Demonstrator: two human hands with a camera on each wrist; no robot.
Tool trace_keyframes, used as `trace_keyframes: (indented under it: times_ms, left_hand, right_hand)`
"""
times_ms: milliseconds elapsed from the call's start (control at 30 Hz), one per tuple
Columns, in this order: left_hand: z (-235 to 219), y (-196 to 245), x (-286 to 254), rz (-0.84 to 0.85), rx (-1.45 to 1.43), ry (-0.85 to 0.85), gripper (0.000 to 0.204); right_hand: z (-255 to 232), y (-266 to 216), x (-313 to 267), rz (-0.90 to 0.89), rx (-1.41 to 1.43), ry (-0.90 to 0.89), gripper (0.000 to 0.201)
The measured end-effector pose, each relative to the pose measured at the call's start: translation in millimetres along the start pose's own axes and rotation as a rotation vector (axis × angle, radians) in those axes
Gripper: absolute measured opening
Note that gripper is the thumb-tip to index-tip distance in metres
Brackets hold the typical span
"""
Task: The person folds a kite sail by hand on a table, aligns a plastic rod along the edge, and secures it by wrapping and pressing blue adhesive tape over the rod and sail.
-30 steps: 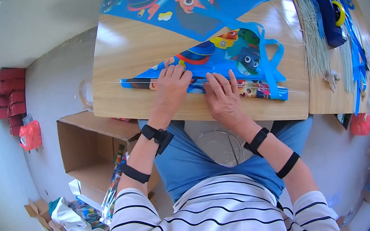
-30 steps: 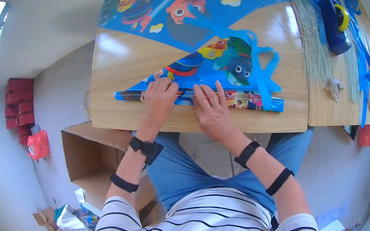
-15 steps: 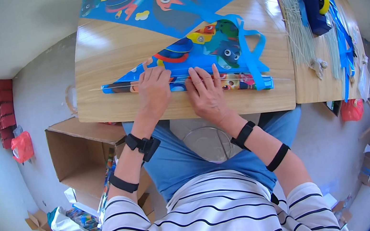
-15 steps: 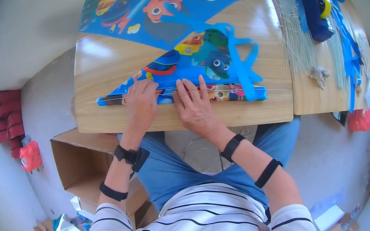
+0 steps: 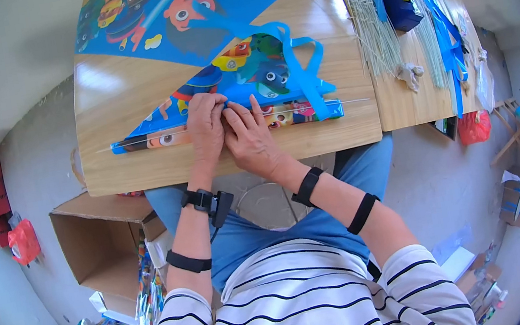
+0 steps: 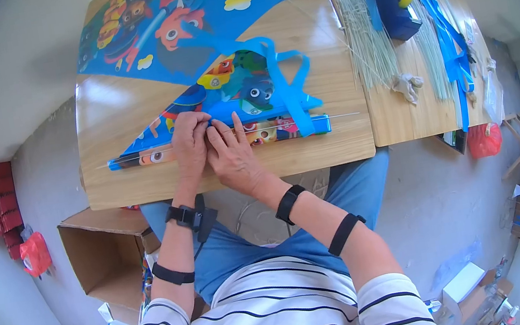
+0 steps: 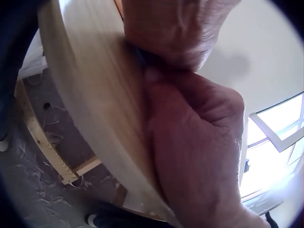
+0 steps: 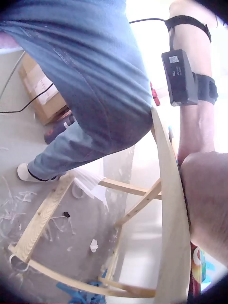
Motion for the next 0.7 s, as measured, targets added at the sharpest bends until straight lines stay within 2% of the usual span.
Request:
trace_keyframes:
  times_ms: [67,167,300,400,467,533,667,700]
  left_hand:
    - [0,3,-1,0.023,-0.002,-0.008,0.006]
    - [0,4,-2,-0.036,-0.001,-0.033,0.006]
    - [-1,4,-3,0.03,0.038,-0.043,0.006]
    - [1,3,-6,0.062,0.046,-0.028,0.006]
    - [2,2,-6,0.066,0.027,-0.01,0.006]
    - [1,3,-7,0.068,0.022,-0.002,0.007]
    - [2,0,-7,0.07,0.03,0.004,0.009]
    - [2,0,-7,0.081,0.034,0.001,0.009]
  right_hand:
    - [-1,0,-1,0.014,0.015,0.019,0.037]
    - [0,1,1,0.046,0.058,0.038,0.034]
    - [-13,16,9,0.147,0.225,0.094,0.03]
    - [-63,41,23,0.31,0.005,0.184,0.032]
    - [-100,63,30,0.468,-0.28,0.172,0.033]
    - [-109,86,13,0.455,-0.419,0.153,0.032]
    - [-117,120,-8,0.46,-0.424,0.095,0.027]
    - [-125,131,-10,0.519,-0.405,0.127,0.023]
Point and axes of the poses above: each hand's wrist, its own x-axis towards the middle knuckle, its own z-axis out of the palm, y = z × x, the point moved 4 cm from there along x, towards the middle knuckle, and after that the axes turned 12 degrees about y, right-handed, at the moved point
